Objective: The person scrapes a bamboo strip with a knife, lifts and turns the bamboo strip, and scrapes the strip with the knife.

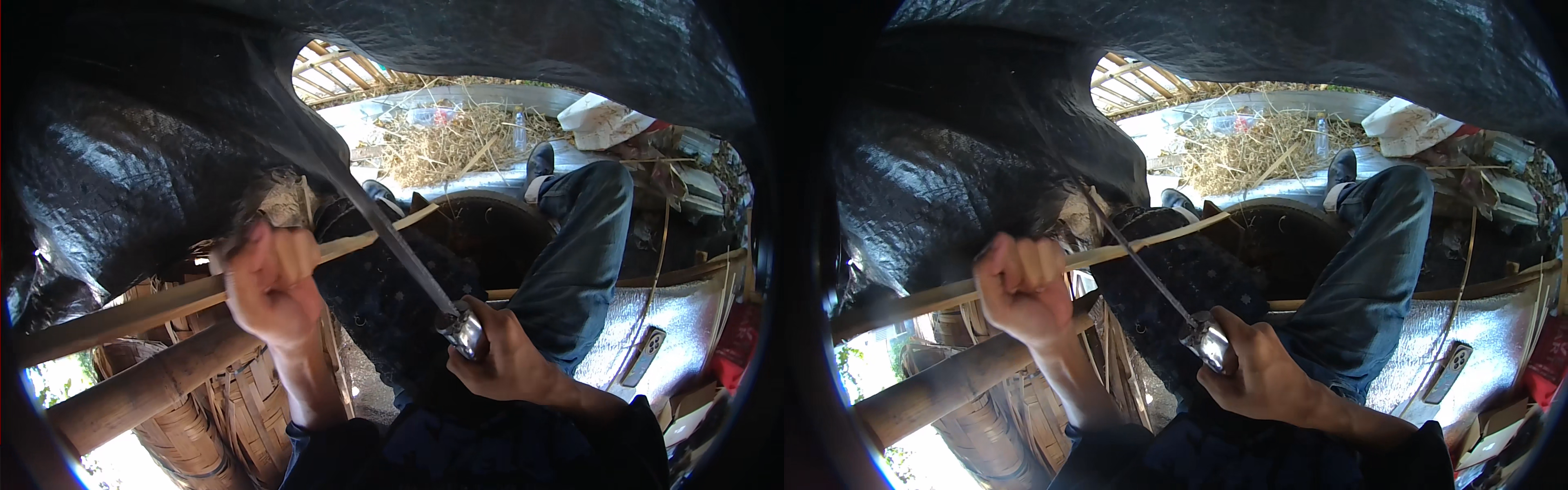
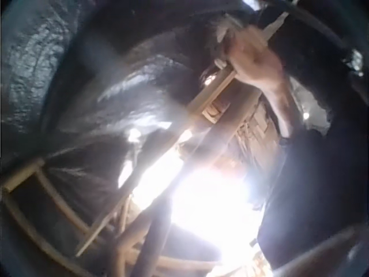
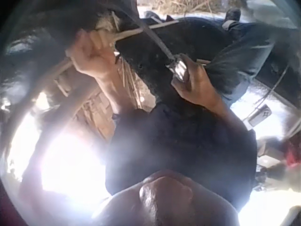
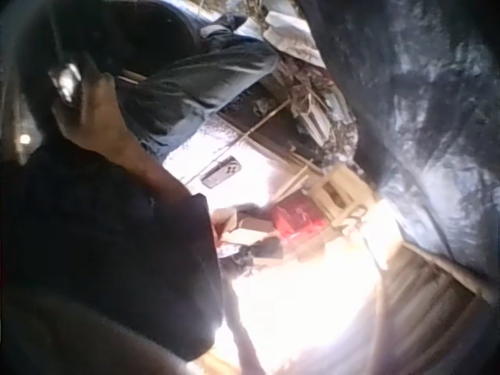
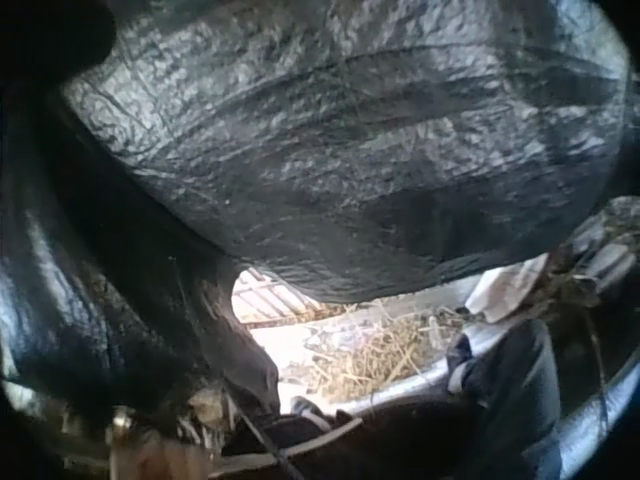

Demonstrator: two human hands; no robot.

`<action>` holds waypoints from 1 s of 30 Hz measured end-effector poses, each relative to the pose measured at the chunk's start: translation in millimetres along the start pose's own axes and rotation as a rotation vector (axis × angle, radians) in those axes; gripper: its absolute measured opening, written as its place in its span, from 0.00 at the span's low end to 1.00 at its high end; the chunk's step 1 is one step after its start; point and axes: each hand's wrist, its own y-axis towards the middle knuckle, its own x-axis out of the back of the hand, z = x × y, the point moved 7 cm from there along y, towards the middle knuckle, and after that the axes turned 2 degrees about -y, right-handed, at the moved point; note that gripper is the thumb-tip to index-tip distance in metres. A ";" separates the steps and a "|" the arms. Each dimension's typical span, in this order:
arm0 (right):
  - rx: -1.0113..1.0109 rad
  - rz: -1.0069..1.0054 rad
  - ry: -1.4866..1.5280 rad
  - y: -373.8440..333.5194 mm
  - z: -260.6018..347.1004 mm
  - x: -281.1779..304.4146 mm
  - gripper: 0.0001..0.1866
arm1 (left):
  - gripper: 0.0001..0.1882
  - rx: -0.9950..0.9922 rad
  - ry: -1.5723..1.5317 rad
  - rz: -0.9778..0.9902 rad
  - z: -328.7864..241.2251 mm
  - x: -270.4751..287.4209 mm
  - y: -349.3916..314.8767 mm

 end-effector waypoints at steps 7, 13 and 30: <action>-0.075 -0.065 -0.053 -15.3 -14.4 7.2 0.26 | 0.19 0.024 -0.057 0.085 -22.9 -11.8 1.1; -0.031 0.000 -0.056 -8.3 -8.5 2.0 0.22 | 0.20 0.072 -0.052 0.167 -20.4 -9.8 6.7; -0.103 0.037 -0.006 -0.9 -10.5 2.7 0.22 | 0.20 0.087 -0.065 0.059 -17.1 -10.1 7.5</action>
